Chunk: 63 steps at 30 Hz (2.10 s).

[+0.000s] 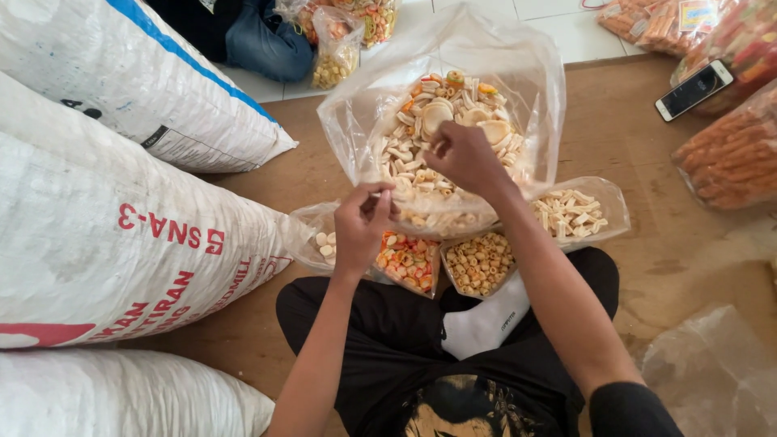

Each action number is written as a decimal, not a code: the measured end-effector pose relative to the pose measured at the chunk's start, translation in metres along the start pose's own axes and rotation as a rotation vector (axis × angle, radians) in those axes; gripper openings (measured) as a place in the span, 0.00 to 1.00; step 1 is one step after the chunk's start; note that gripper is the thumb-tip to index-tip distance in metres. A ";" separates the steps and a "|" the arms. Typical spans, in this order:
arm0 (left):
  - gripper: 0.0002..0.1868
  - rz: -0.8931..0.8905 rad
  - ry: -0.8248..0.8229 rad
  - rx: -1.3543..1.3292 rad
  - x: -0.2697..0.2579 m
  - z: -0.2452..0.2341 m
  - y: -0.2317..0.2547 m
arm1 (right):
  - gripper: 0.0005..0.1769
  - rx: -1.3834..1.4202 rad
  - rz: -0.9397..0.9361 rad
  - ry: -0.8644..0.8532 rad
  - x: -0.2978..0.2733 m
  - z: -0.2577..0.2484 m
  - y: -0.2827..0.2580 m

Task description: The person sits on the floor and sorts mixed snack items from a large plastic bag into smaller clear bags by type. They pick individual pieces, separate them, and place them into designated bags containing similar snack shapes.

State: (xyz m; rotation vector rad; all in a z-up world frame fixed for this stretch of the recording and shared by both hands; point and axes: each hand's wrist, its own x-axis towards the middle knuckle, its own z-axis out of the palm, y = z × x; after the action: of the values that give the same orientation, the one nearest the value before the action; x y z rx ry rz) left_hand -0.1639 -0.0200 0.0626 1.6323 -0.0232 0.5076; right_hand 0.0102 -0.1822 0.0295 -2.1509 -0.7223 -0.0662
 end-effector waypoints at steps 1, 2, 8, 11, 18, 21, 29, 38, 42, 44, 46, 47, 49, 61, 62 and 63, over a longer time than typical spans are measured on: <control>0.09 0.001 -0.002 -0.003 -0.011 0.003 -0.010 | 0.17 -0.003 0.001 0.001 -0.028 -0.017 -0.012; 0.09 -0.021 -0.001 -0.037 -0.020 0.003 -0.018 | 0.15 0.078 0.008 0.032 -0.054 -0.033 -0.026; 0.12 -0.211 -0.055 -0.164 -0.082 0.019 -0.086 | 0.16 0.286 0.248 0.077 -0.195 -0.045 -0.017; 0.14 -0.347 -0.083 -0.197 -0.113 0.037 -0.114 | 0.15 0.418 0.447 0.052 -0.237 -0.019 0.011; 0.14 -0.464 -0.075 -0.123 -0.143 0.047 -0.159 | 0.15 0.477 0.637 0.053 -0.256 0.016 0.065; 0.13 -0.476 -0.049 -0.119 -0.141 0.045 -0.166 | 0.17 0.483 0.636 0.061 -0.251 0.024 0.067; 0.14 -0.501 -0.115 -0.132 -0.127 0.063 -0.146 | 0.17 0.543 0.622 0.068 -0.237 0.026 0.056; 0.13 -0.489 -0.208 -0.126 -0.103 0.112 -0.128 | 0.16 0.496 0.641 0.173 -0.240 -0.005 0.073; 0.12 -0.516 -0.210 -0.155 -0.101 0.131 -0.134 | 0.14 0.482 0.643 0.211 -0.246 -0.020 0.080; 0.12 -0.509 -0.227 -0.145 -0.099 0.140 -0.131 | 0.13 0.481 0.642 0.236 -0.248 -0.025 0.085; 0.11 -0.502 -0.239 -0.135 -0.096 0.151 -0.126 | 0.12 0.480 0.641 0.257 -0.250 -0.028 0.094; 0.11 -0.486 -0.257 -0.122 -0.093 0.157 -0.122 | 0.13 0.449 0.632 0.277 -0.251 -0.029 0.101; 0.11 -0.467 -0.278 -0.107 -0.085 0.168 -0.122 | 0.14 0.420 0.620 0.301 -0.247 -0.032 0.112; 0.26 -0.157 -0.522 -0.049 -0.040 0.232 -0.069 | 0.27 -0.001 0.581 0.587 -0.206 -0.080 0.148; 0.26 -0.167 -0.544 -0.022 -0.042 0.231 -0.075 | 0.26 -0.029 0.601 0.581 -0.210 -0.078 0.148; 0.26 -0.178 -0.566 0.006 -0.044 0.230 -0.082 | 0.25 -0.057 0.622 0.575 -0.214 -0.077 0.148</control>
State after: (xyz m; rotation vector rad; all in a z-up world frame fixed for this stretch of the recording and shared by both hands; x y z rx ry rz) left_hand -0.1069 -0.2399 -0.0382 1.7182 -0.2939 -0.1004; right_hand -0.0758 -0.4111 -0.0884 -2.1618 0.2832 -0.3564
